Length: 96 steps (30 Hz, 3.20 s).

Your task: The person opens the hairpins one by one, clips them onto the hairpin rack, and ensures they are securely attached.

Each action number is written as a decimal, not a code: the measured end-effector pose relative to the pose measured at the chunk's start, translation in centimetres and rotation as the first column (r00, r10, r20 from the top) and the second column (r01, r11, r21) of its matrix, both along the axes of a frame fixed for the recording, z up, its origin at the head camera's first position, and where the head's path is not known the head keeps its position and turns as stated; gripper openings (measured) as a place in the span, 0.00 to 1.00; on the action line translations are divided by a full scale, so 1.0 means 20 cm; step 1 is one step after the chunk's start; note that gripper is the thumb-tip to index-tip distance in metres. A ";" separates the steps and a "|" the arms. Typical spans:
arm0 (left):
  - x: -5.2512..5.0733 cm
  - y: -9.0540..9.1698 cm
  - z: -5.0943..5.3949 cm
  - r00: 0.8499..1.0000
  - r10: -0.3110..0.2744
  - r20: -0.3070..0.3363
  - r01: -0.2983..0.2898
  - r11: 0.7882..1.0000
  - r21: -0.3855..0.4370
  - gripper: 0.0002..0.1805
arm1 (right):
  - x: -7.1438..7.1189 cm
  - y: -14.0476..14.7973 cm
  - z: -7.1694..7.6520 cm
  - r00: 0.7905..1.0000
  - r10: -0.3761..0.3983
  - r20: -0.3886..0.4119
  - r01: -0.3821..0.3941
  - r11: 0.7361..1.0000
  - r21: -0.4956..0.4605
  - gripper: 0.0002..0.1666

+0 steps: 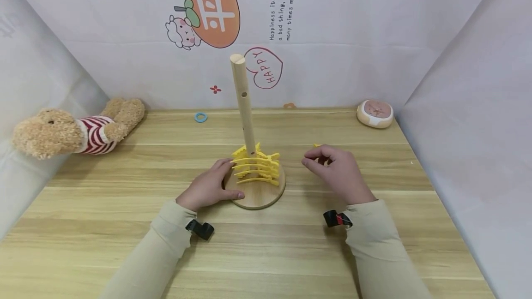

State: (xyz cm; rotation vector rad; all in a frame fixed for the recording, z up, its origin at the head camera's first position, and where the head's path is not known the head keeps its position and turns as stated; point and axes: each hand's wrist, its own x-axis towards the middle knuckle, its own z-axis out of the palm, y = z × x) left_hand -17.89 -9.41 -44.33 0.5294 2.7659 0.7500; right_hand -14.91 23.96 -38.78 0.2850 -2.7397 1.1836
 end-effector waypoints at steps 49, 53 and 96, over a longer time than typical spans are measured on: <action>0.00 -0.01 -0.02 1.000 -0.014 -0.017 0.014 1.000 0.004 0.57 | -0.07 0.51 -0.28 0.956 -0.205 0.210 0.170 0.970 0.173 0.23; 0.01 -0.02 -0.01 1.000 -0.005 -0.023 0.005 1.000 0.004 0.57 | -0.07 0.51 -0.28 0.951 -0.217 0.220 0.182 0.969 0.168 0.25; -0.01 -0.01 -0.03 1.000 -0.001 -0.030 0.001 1.000 0.022 0.57 | -0.05 0.60 -0.27 0.953 -0.189 0.238 0.166 0.980 0.114 0.35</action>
